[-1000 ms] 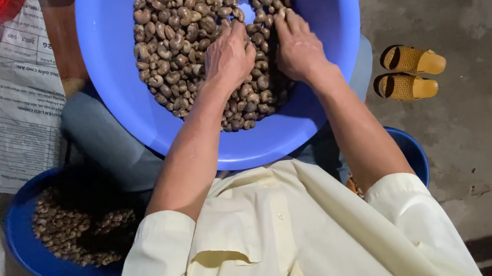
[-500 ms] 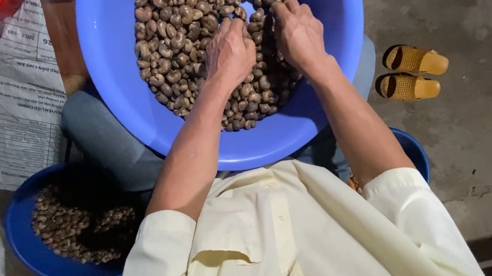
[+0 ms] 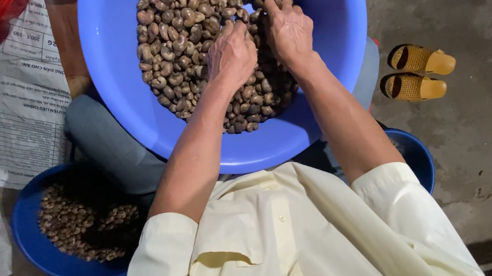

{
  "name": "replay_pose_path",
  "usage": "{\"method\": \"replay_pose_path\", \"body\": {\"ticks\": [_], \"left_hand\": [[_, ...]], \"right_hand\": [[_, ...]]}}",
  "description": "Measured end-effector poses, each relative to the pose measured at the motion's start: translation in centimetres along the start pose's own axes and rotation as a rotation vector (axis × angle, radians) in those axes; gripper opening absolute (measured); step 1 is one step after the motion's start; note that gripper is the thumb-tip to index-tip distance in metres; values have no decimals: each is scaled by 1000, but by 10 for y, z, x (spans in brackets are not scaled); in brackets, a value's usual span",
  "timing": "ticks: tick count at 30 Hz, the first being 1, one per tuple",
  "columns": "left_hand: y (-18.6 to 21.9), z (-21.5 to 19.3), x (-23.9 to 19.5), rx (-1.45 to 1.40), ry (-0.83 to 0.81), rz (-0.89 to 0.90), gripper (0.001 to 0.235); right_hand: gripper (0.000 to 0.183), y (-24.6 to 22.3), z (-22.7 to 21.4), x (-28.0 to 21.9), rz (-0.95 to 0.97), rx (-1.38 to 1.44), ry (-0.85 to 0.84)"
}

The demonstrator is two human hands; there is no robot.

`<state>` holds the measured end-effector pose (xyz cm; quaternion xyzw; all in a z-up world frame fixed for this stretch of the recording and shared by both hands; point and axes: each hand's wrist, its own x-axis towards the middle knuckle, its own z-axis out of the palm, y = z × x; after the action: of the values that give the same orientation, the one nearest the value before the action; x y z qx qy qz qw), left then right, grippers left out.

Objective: The person sits and uses both hands to sort through a large blue basin filled with snails. They repeatedly scoop up handfuls of snails, sift through them, and drop them back into the basin. A pair of yellow sandals is visible on the floor nearby.

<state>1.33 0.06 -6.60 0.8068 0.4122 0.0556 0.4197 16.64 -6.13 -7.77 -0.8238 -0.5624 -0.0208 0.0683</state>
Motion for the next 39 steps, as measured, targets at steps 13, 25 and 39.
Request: {"method": "replay_pose_path", "body": {"ticks": [13, 25, 39], "left_hand": [[-4, -1, 4, -94, 56, -14, 12], [22, -43, -5, -896, -127, -421, 11], [18, -34, -1, -884, -80, -368, 16]], "right_hand": [[39, -8, -32, -4, 17, 209, 29], [11, -31, -110, -28, 117, 802, -153], [29, 8, -56, -1, -58, 210, 61]]}}
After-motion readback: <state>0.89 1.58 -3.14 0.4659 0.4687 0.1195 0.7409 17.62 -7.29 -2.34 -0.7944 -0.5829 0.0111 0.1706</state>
